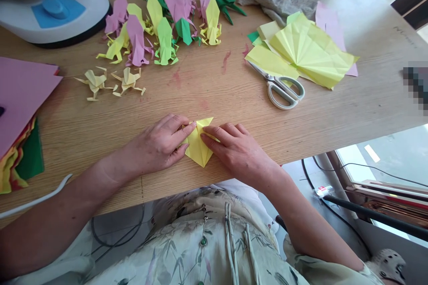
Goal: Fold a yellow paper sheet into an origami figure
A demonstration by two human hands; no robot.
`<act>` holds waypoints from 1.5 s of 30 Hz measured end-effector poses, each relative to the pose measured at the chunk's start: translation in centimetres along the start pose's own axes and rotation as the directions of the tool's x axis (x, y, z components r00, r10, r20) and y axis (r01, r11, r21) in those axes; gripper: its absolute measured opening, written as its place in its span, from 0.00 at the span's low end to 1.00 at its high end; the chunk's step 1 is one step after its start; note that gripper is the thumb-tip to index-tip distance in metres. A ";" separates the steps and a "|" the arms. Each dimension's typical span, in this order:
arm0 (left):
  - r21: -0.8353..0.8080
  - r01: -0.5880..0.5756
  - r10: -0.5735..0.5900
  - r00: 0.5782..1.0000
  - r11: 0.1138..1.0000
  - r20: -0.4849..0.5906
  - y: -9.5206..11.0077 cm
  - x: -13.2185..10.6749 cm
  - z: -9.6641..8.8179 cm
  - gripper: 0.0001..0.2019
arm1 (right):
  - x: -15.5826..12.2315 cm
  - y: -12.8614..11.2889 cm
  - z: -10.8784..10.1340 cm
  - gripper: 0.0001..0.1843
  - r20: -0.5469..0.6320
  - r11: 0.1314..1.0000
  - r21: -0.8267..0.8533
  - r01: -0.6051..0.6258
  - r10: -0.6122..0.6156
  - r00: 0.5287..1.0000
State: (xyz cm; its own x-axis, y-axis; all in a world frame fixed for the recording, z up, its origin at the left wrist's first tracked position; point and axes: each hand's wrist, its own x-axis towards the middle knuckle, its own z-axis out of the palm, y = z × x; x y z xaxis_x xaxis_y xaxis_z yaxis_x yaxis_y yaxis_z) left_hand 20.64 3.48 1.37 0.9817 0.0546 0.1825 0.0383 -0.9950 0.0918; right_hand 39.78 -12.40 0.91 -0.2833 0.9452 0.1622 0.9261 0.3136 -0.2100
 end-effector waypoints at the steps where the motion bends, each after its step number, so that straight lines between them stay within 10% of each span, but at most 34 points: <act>1: -0.020 0.002 -0.002 1.000 1.000 0.003 0.0 0.0 0.0 0.17 | 0.0 0.0 0.0 0.21 0.003 1.000 -0.010 0.001 -0.001 1.000; 45: 0.150 -0.070 0.070 0.998 0.986 0.007 0.1 -0.2 0.1 0.21 | -0.3 0.1 0.1 0.22 -0.002 0.999 0.051 0.001 -0.001 1.000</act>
State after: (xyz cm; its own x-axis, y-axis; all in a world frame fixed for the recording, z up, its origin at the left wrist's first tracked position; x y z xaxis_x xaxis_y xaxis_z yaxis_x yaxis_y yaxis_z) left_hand 20.46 3.40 1.24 0.9832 -0.0158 0.1818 -0.0032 -0.9976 -0.0693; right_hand 39.94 -12.61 0.74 -0.2835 0.9447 0.1648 0.9119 0.3187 -0.2587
